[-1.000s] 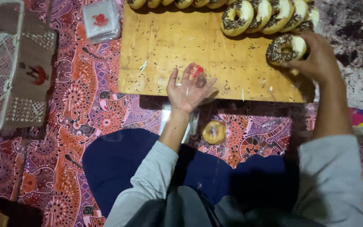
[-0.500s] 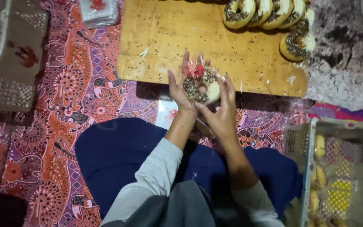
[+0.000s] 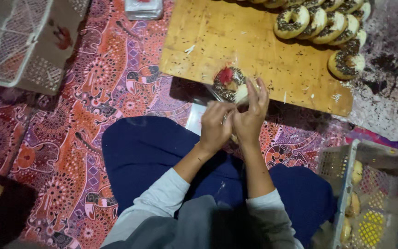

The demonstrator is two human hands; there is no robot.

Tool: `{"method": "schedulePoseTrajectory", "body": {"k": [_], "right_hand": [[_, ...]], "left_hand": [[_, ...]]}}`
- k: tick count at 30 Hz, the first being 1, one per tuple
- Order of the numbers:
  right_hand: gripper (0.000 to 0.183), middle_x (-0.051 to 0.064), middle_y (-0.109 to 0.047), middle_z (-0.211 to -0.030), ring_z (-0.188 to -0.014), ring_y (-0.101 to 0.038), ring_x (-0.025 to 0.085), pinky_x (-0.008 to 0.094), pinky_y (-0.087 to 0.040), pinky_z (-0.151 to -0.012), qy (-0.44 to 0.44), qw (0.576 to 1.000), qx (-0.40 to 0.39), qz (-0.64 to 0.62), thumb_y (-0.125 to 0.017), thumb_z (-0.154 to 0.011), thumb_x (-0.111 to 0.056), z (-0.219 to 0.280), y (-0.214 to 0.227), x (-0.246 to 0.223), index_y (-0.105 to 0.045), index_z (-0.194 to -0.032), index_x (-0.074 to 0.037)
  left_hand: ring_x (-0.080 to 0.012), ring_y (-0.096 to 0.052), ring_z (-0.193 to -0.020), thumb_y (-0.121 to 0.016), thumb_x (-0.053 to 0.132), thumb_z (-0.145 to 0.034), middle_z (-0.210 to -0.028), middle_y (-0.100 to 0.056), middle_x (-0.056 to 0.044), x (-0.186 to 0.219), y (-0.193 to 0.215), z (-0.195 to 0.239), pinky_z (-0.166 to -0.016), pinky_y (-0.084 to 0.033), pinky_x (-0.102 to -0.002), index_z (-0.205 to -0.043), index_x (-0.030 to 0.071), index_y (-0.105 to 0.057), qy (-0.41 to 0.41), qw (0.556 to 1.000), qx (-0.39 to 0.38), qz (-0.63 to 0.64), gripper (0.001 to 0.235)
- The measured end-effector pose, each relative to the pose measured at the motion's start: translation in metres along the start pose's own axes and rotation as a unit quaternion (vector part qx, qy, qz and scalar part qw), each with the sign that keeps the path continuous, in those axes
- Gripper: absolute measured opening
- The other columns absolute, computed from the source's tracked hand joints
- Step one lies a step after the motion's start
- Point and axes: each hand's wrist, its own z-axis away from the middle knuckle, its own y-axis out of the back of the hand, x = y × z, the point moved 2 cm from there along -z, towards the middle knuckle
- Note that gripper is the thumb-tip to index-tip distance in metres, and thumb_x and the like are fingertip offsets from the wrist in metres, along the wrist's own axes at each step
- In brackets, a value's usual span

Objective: The person sits on the floor and repeatedly picks up donuts from a wooden board, places them into clear plastic bags, and arranges the packaged donuts into a white plastic crate. The process is repeated for multiple donuts.

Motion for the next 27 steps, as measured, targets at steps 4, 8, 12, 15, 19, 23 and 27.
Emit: {"method": "schedulePoseTrajectory", "body": {"k": [4,8,12,15,19,23,27], "right_hand": [[0.052,0.014,-0.058,-0.154,-0.142,-0.059,0.025,0.037,-0.047,-0.123,-0.096,0.976,-0.071,-0.18,-0.058,-0.104,-0.005,0.012,-0.015,-0.001,-0.051,-0.156,-0.008],[0.078,0.018,-0.057,-0.141,-0.112,-0.059,0.02,0.032,-0.052,-0.092,-0.184,0.865,-0.234,-0.405,-0.066,-0.085,0.0,0.032,-0.032,-0.017,-0.04,-0.159,-0.007],[0.058,0.015,-0.064,-0.133,-0.117,-0.063,0.015,0.029,-0.051,-0.099,-0.099,0.864,-0.322,-0.374,-0.07,-0.097,-0.009,0.057,-0.037,-0.055,-0.049,-0.15,-0.003],[0.039,0.012,-0.078,-0.093,-0.081,-0.073,0.014,0.031,-0.058,-0.073,-0.096,0.904,-0.364,-0.201,-0.076,-0.091,-0.017,0.08,-0.039,-0.09,-0.067,-0.127,-0.005],[0.017,0.013,-0.075,-0.086,-0.074,-0.074,0.028,0.036,-0.058,-0.067,0.09,0.912,-0.358,-0.18,-0.076,-0.093,-0.016,0.098,-0.045,-0.149,-0.077,-0.107,-0.008],[0.011,0.011,-0.075,-0.089,-0.078,-0.074,0.031,0.038,-0.057,-0.067,0.155,0.893,-0.38,-0.183,-0.077,-0.092,-0.013,0.1,-0.059,-0.183,-0.078,-0.102,-0.01],[0.022,0.011,-0.074,-0.097,-0.088,-0.071,0.03,0.04,-0.057,-0.077,0.248,0.899,-0.314,-0.176,-0.077,-0.09,-0.009,0.103,-0.066,-0.19,-0.075,-0.112,-0.008]], "left_hand": [[-0.0308,-0.062,-0.122,-0.081,0.012,-0.089,-0.115,-0.07,-0.006,0.008,0.034,0.007,-0.107,-0.047,-0.049,-0.113,0.012,-0.07,-0.156,0.987,-0.036,-0.023,0.026],[-0.0372,-0.056,-0.13,-0.081,0.026,-0.078,-0.129,-0.069,-0.015,-0.007,0.09,0.015,-0.117,-0.029,-0.056,-0.123,0.004,-0.07,-0.212,0.974,-0.064,-0.055,0.051],[-0.0302,-0.068,-0.128,-0.072,0.012,-0.099,-0.126,-0.073,-0.011,-0.012,0.142,0.048,-0.121,-0.044,-0.044,-0.124,0.007,-0.072,-0.121,0.992,-0.017,-0.025,0.026],[-0.0227,-0.074,-0.113,-0.061,0.013,-0.107,-0.118,-0.077,-0.012,-0.013,0.182,0.09,-0.105,-0.056,-0.034,-0.119,0.004,-0.073,0.089,0.994,0.068,0.022,0.02],[-0.0148,-0.068,-0.093,-0.054,0.015,-0.113,-0.1,-0.075,-0.014,-0.03,0.22,0.128,-0.086,-0.055,-0.029,-0.114,-0.002,-0.077,0.302,0.93,0.139,0.156,0.028],[-0.0128,-0.073,-0.096,-0.054,0.015,-0.109,-0.104,-0.077,-0.008,-0.047,0.234,0.141,-0.089,-0.058,-0.027,-0.11,-0.002,-0.071,0.258,0.931,0.192,0.172,0.024],[-0.0125,-0.071,-0.094,-0.06,0.01,-0.107,-0.103,-0.077,-0.008,-0.054,0.227,0.149,-0.086,-0.057,-0.027,-0.111,-0.003,-0.072,0.259,0.918,0.235,0.188,0.019]]}}
